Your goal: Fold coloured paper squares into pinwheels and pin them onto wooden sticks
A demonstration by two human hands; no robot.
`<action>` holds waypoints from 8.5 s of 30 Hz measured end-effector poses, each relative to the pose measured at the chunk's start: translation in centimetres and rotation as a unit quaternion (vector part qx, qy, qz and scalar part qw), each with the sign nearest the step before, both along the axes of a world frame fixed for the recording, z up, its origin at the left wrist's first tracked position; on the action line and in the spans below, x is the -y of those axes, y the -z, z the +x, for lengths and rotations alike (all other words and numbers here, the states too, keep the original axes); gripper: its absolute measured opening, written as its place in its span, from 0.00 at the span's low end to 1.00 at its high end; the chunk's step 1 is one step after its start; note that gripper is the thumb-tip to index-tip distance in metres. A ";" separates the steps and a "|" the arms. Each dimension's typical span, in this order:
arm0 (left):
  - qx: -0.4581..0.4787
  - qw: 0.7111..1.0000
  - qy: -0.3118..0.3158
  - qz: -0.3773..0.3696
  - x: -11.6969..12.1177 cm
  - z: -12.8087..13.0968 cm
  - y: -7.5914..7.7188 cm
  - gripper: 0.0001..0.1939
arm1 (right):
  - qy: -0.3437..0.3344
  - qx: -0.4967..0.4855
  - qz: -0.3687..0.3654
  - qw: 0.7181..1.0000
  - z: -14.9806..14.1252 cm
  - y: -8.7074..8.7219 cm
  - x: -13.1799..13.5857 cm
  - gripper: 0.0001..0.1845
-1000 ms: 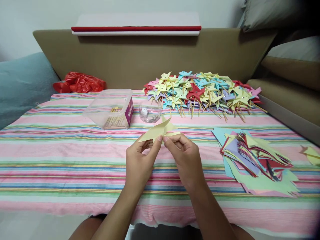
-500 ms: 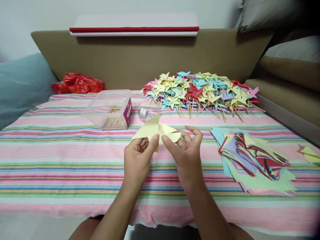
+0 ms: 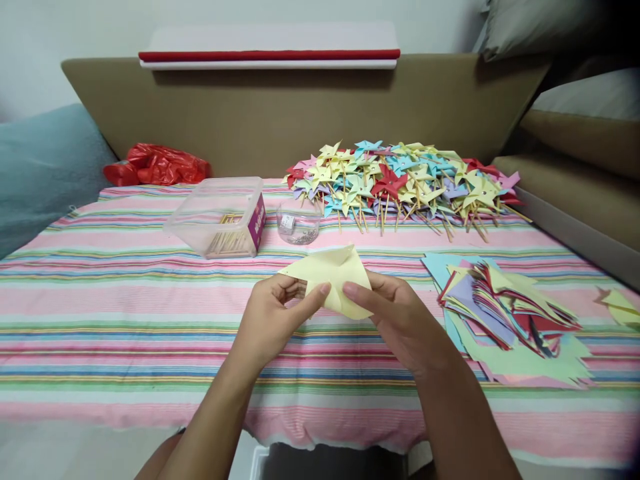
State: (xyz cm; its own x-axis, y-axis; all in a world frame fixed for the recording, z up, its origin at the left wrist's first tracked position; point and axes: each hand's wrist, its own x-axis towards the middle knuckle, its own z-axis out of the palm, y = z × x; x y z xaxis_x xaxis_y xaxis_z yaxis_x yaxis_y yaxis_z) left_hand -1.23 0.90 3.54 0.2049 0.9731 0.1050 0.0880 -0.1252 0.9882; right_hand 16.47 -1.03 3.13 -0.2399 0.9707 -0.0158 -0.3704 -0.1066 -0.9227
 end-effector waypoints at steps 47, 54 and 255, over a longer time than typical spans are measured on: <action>-0.219 0.968 0.110 0.049 -0.2 -1.2 0.1 0.17 | 0.012 0.201 0.097 0.975 1.7 1.4 -0.5 0.11; -0.197 0.975 0.092 0.040 -0.3 -1.2 0.3 0.15 | 0.045 0.174 0.050 0.982 0.8 1.9 -0.6 0.11; 0.183 0.976 -0.113 -0.034 0.7 3.6 1.9 0.12 | 0.311 0.157 0.061 0.935 -2.7 2.9 -0.8 0.30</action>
State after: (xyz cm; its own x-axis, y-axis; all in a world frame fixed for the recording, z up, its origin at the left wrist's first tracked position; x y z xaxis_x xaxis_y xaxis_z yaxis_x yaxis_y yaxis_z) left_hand 2.39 0.22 1.68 -0.0541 0.9964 0.0650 -0.2553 -0.0767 0.9638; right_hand 13.74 -0.23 0.27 0.3703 0.9198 0.1297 -0.0343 0.1531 -0.9876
